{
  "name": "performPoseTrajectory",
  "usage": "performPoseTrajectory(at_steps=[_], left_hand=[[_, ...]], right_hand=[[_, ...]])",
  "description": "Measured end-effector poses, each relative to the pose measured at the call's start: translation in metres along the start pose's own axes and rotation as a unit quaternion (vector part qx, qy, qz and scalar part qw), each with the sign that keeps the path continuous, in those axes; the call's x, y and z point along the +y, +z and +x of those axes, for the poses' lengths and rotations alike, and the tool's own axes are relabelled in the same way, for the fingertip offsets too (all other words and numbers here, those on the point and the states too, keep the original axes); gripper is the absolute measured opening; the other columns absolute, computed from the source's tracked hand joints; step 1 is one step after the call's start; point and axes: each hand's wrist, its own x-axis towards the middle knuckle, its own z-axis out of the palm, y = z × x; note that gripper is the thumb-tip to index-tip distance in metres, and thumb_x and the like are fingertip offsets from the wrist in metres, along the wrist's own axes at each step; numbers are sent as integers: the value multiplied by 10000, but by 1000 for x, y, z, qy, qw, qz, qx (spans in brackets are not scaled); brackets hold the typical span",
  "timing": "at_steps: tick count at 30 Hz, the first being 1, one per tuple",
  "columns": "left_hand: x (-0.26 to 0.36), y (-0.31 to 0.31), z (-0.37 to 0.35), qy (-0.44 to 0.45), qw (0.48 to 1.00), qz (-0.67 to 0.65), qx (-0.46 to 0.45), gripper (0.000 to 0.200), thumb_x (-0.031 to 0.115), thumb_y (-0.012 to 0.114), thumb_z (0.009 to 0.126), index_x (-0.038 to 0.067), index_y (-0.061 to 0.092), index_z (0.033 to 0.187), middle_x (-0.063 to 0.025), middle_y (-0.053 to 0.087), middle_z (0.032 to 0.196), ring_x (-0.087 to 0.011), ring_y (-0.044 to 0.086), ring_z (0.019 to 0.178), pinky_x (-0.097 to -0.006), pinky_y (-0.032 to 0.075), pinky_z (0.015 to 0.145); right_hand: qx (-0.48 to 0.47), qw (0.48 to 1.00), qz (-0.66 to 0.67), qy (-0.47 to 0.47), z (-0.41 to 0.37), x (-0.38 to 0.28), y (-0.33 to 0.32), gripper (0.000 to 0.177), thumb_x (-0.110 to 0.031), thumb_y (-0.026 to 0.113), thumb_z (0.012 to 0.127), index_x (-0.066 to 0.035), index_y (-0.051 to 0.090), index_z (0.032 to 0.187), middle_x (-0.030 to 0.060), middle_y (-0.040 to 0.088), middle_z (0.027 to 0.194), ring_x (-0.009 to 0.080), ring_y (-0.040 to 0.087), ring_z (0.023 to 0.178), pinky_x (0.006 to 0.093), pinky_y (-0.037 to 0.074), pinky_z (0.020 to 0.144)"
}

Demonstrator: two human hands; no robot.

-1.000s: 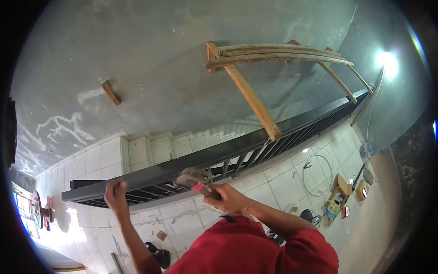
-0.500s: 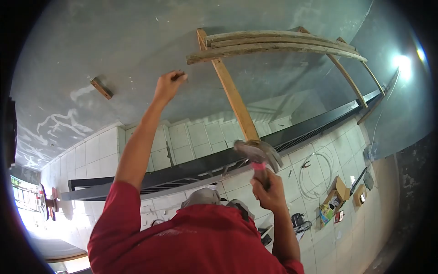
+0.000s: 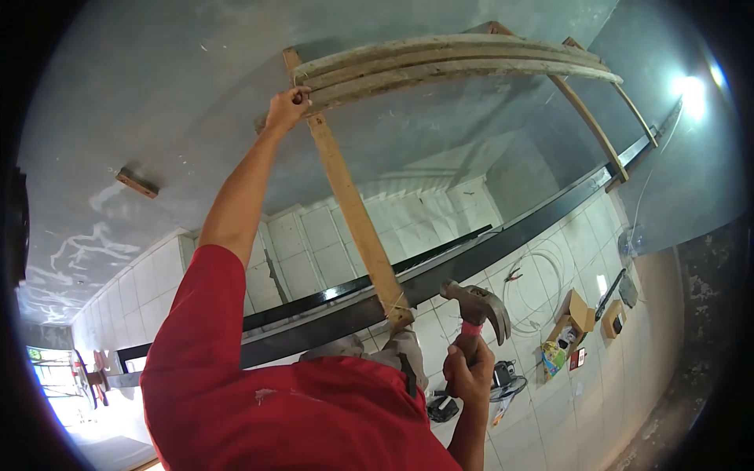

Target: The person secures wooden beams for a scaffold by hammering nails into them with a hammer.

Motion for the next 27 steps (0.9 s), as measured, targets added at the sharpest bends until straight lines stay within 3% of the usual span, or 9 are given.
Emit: performPoseTrajectory(at_steps=[5,8,12,15,17,23,27], left_hand=[[-5,13,-4,47,997,54,22,227,169,734,837,86,751,1047,-107,728,874,-200,690,776,-327,527,708],[-24,23,3,14,999,35,25,232,170,730,868,55,733,1069,-95,720,880,-158,667,699,-319,537,655],[-25,28,6,11,996,81,29,199,160,723,877,41,734,1036,-105,725,883,-159,696,723,-325,554,663],[-32,30,13,44,995,87,26,197,163,728,867,30,735,1012,-122,726,920,-195,710,773,-336,558,700],[-25,27,13,131,970,200,32,210,166,735,851,24,733,1005,-141,719,983,-250,710,830,-359,558,753],[-22,18,6,118,970,212,8,211,197,729,849,45,742,994,-152,705,1034,-330,673,953,-405,533,842],[-22,23,5,83,981,175,8,210,178,740,833,33,737,986,-148,699,1021,-318,676,929,-402,536,824]], right_hand=[[-53,997,30,52,51,-12,-21,73,-34,597,895,-13,527,898,9,516,588,81,470,446,241,364,427],[-87,995,20,47,83,-22,-33,88,-54,586,905,-13,513,880,16,506,588,82,454,442,241,364,422],[-115,992,19,49,109,-26,-44,112,-72,578,915,-11,495,871,23,493,597,84,440,442,242,367,416],[-108,991,35,73,124,-26,-48,82,-42,589,897,-13,515,875,8,509,578,73,459,450,233,367,439],[-103,990,45,84,129,-25,-48,84,-46,590,900,-15,514,881,10,511,583,73,458,451,232,371,439],[-105,988,62,95,136,-18,-47,120,-85,596,918,-18,499,896,19,504,597,79,446,447,236,379,429],[-110,986,71,103,137,-13,-46,94,-60,592,920,-13,510,915,10,513,597,70,456,452,232,383,435]])
